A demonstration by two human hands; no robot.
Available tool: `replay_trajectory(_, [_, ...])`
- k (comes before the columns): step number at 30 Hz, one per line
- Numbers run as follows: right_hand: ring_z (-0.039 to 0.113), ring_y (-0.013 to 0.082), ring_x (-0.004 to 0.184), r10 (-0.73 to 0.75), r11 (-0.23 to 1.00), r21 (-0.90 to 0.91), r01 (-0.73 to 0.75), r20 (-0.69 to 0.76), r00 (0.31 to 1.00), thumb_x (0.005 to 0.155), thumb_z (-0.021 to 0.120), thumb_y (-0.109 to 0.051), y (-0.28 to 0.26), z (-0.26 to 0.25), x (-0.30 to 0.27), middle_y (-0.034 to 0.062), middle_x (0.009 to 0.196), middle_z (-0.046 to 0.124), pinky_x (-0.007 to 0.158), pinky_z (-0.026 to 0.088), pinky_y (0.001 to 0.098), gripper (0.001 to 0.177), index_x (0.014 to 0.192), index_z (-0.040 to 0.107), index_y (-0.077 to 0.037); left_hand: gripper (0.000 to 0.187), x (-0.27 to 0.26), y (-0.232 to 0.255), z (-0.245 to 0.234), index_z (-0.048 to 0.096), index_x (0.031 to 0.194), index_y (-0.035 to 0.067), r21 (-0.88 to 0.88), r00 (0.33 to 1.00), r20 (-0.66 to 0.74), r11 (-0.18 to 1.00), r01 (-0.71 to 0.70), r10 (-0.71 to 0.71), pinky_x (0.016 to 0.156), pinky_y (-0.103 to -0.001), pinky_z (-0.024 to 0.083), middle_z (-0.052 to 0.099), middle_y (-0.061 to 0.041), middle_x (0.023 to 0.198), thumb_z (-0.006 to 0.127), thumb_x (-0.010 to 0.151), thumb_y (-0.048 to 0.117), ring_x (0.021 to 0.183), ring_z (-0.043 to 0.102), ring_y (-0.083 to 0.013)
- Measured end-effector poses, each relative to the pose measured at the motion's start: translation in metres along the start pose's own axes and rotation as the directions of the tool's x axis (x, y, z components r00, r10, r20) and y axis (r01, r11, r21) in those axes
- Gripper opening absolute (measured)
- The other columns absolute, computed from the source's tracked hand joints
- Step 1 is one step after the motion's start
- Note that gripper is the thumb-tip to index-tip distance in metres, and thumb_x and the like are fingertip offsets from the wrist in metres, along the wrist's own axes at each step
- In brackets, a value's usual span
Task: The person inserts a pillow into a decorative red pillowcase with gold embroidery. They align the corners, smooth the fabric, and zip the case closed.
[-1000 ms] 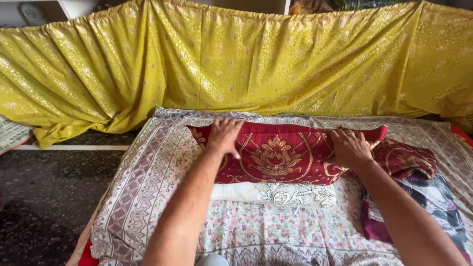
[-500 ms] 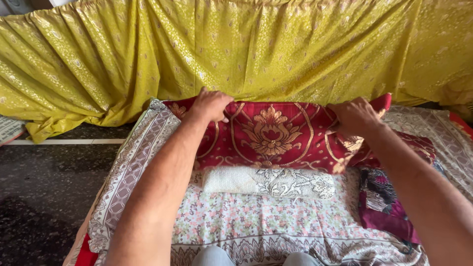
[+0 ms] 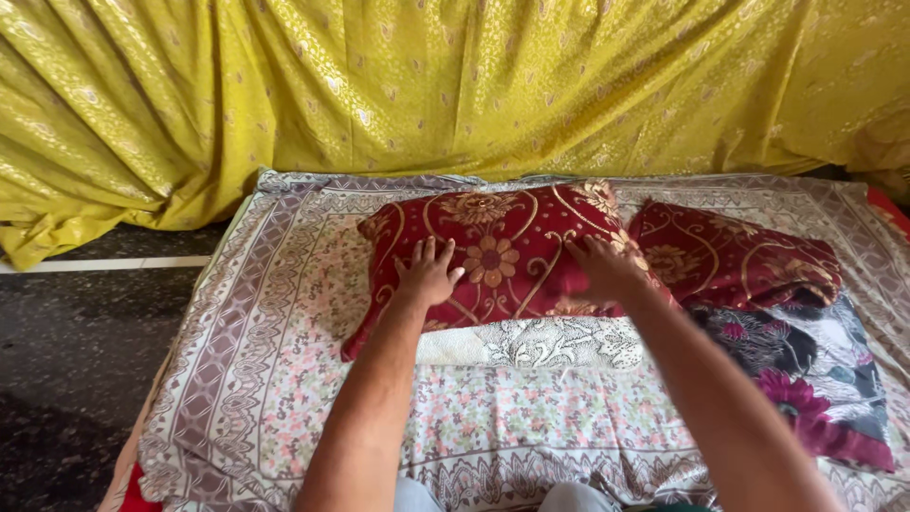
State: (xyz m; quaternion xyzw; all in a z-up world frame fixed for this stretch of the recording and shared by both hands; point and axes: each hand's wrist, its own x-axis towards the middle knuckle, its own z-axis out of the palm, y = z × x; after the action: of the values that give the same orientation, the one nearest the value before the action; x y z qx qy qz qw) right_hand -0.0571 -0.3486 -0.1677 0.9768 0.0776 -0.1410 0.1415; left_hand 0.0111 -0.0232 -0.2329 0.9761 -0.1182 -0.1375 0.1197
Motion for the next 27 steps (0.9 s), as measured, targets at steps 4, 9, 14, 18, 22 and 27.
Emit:
replay_trajectory(4, [0.007, 0.0403, 0.157, 0.114, 0.991, -0.075, -0.114, -0.005, 0.993, 0.059, 0.082, -0.086, -0.020, 0.021, -0.002, 0.0224, 0.171, 0.001, 0.120, 0.017, 0.0684, 0.158, 0.165, -0.011, -0.014, 0.089, -0.021, 0.012, -0.001, -0.001, 0.166, 0.026, 0.108, 0.995, -0.071, 0.993, -0.055, 0.062, 0.118, -0.075, 0.001, -0.008, -0.016, 0.173, 0.029, 0.098, 0.076, 0.159, -0.004, -0.0392])
replay_trajectory(9, [0.025, 0.0338, 0.151, 0.087, 0.972, -0.198, -0.130, -0.214, 0.973, 0.074, 0.081, -0.063, -0.018, 0.051, -0.006, 0.0191, 0.164, 0.021, 0.118, 0.028, 0.0627, 0.128, 0.163, 0.004, -0.013, 0.124, -0.060, 0.030, 0.014, 0.001, 0.166, 0.021, 0.440, 0.950, 0.007, 0.852, -0.283, 0.312, 0.121, -0.070, 0.004, -0.003, -0.018, 0.172, 0.067, 0.076, 0.075, 0.159, 0.002, -0.0341])
replay_trajectory(14, [0.056, 0.0254, 0.126, -0.015, 0.996, -0.089, -0.028, -0.441, 0.897, 0.084, 0.078, -0.029, -0.009, 0.072, 0.008, 0.0121, 0.133, 0.055, 0.103, 0.049, 0.0473, 0.082, 0.153, 0.040, -0.006, 0.091, -0.034, 0.024, 0.047, 0.032, 0.161, 0.009, 0.607, 0.798, -0.287, 0.745, -0.277, 0.530, 0.119, -0.056, 0.032, 0.039, -0.016, 0.158, 0.081, 0.084, 0.024, 0.144, 0.039, -0.0317])
replay_trajectory(18, [0.059, 0.0222, 0.121, -0.096, 0.990, -0.138, 0.032, -0.485, 0.869, 0.084, 0.077, -0.032, 0.002, 0.065, 0.001, 0.0076, 0.128, 0.058, 0.100, 0.051, 0.0419, 0.074, 0.147, 0.047, -0.007, 0.057, -0.005, 0.012, 0.052, 0.049, 0.149, 0.012, 0.566, 0.792, -0.290, 0.764, -0.310, 0.537, 0.119, -0.053, 0.040, 0.052, -0.007, 0.147, 0.064, 0.096, -0.004, 0.135, 0.051, -0.0241])
replay_trajectory(22, [0.060, 0.0265, 0.114, -0.194, 0.974, -0.205, 0.100, -0.515, 0.835, 0.081, 0.075, -0.048, -0.010, 0.064, -0.032, 0.0125, 0.133, 0.058, 0.094, 0.051, 0.0448, 0.075, 0.141, 0.051, -0.009, 0.064, -0.036, 0.004, 0.053, 0.054, 0.140, 0.013, 0.588, 0.704, -0.287, 0.700, -0.405, 0.649, 0.111, -0.054, 0.040, 0.054, -0.009, 0.139, 0.072, 0.079, 0.002, 0.128, 0.051, -0.0241])
replay_trajectory(27, [0.065, 0.0244, 0.107, -0.266, 0.962, -0.050, 0.268, -0.382, 0.885, 0.073, 0.069, -0.062, -0.025, 0.049, -0.064, 0.0120, 0.131, 0.062, 0.096, 0.054, 0.0421, 0.075, 0.129, 0.063, -0.012, 0.076, -0.071, 0.030, 0.024, 0.060, 0.134, 0.007, 0.168, 0.856, 0.177, 0.843, -0.512, 0.485, 0.111, -0.054, 0.050, 0.055, -0.020, 0.138, 0.082, 0.077, 0.053, 0.129, 0.057, -0.0346])
